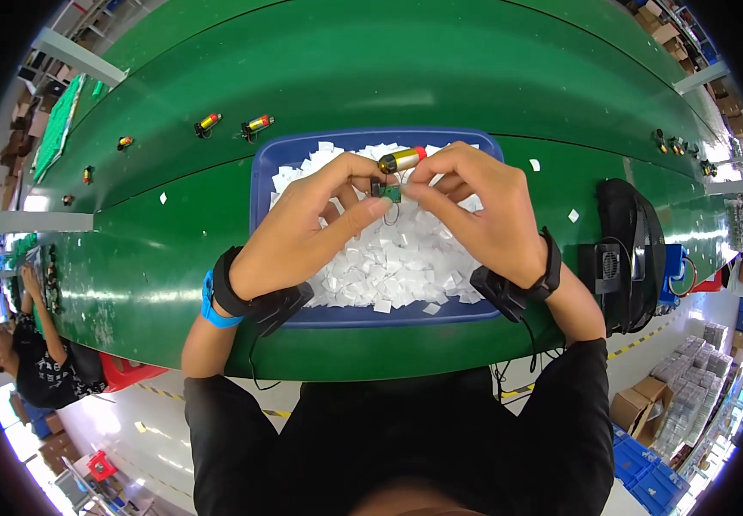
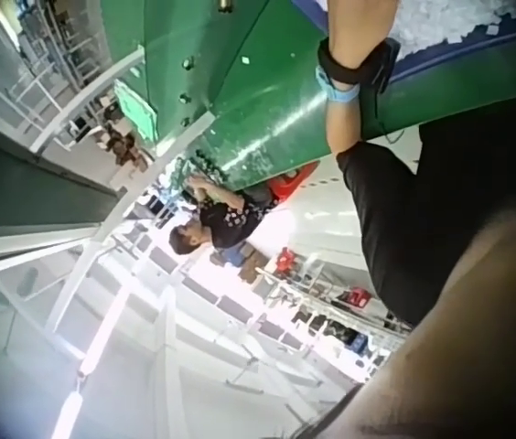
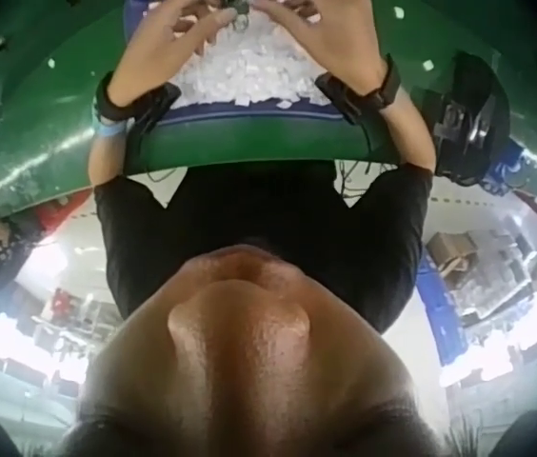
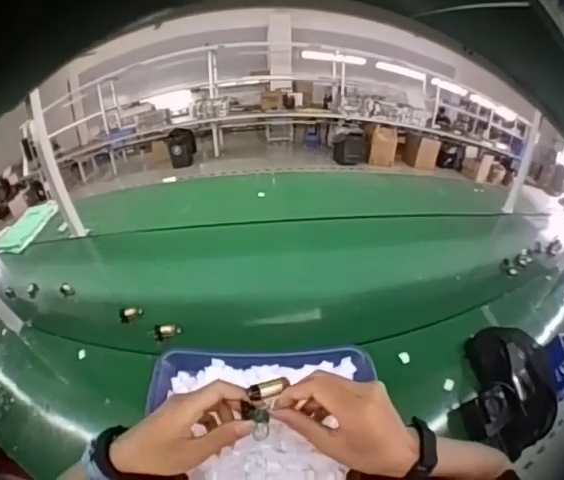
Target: Assembling small electronic components including batteries and wires at a factory workstation.
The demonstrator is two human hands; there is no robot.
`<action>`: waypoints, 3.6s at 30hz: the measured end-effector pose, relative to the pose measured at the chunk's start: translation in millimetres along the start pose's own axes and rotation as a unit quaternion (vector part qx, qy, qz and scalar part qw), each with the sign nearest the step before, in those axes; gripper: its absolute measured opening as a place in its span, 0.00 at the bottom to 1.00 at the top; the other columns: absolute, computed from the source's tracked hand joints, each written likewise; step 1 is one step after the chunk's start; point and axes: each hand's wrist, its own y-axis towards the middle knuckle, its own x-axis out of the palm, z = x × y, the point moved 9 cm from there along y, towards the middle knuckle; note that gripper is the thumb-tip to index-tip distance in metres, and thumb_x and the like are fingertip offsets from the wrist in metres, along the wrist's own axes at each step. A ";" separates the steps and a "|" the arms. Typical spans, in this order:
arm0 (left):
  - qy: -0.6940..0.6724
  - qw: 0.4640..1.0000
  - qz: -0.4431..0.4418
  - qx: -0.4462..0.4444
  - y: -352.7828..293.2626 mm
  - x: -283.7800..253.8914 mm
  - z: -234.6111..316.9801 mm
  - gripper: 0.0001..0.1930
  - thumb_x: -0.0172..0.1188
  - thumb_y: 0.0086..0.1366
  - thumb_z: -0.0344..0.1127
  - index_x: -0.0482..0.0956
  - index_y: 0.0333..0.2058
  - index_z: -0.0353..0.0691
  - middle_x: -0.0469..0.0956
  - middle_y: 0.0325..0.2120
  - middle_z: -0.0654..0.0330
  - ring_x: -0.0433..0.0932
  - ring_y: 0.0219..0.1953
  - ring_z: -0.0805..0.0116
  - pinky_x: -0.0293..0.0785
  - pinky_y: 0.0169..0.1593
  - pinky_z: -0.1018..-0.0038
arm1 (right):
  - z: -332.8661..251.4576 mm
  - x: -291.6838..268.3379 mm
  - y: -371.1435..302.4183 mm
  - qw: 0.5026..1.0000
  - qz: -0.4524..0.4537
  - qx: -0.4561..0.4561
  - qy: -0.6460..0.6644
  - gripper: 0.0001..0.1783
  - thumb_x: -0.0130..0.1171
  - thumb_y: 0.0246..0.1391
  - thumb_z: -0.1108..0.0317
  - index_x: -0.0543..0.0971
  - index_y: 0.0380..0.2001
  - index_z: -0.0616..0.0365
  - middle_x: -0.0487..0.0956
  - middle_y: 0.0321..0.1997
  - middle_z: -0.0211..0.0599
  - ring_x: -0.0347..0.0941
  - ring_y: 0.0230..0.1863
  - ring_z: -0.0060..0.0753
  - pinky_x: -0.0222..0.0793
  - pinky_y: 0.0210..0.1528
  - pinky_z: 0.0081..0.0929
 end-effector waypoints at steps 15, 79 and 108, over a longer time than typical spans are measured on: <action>-0.098 0.992 0.066 -0.046 -21.7 -3.1 -39.2 0.11 0.55 0.70 0.36 0.72 0.47 0.37 0.73 0.31 0.64 0.72 0.28 0.80 0.68 0.24 0.83 | 1.9 19.1 -4.2 0.999 -0.045 0.024 0.006 0.08 0.64 0.53 0.75 0.77 0.35 0.64 0.82 0.33 0.34 0.81 0.35 0.28 0.76 0.32 0.20; -0.310 0.940 -0.019 -0.140 -57.0 43.6 -52.5 0.06 0.50 0.64 0.32 0.72 0.34 0.36 0.73 0.49 0.51 0.71 0.47 0.69 0.64 0.55 0.72 | -16.1 47.1 -53.5 0.987 -0.065 -0.128 0.077 0.17 0.74 0.35 0.76 0.83 0.34 0.57 0.81 0.34 0.34 0.73 0.37 0.36 0.67 0.38 0.28; -0.162 0.975 0.047 -0.147 -53.6 37.4 -50.6 0.12 0.49 0.72 0.34 0.74 0.49 0.36 0.79 0.38 0.60 0.76 0.32 0.76 0.73 0.35 0.79 | -11.5 38.7 -54.2 0.991 -0.037 -0.121 0.033 0.16 0.74 0.37 0.75 0.83 0.34 0.59 0.85 0.36 0.36 0.74 0.37 0.34 0.72 0.37 0.26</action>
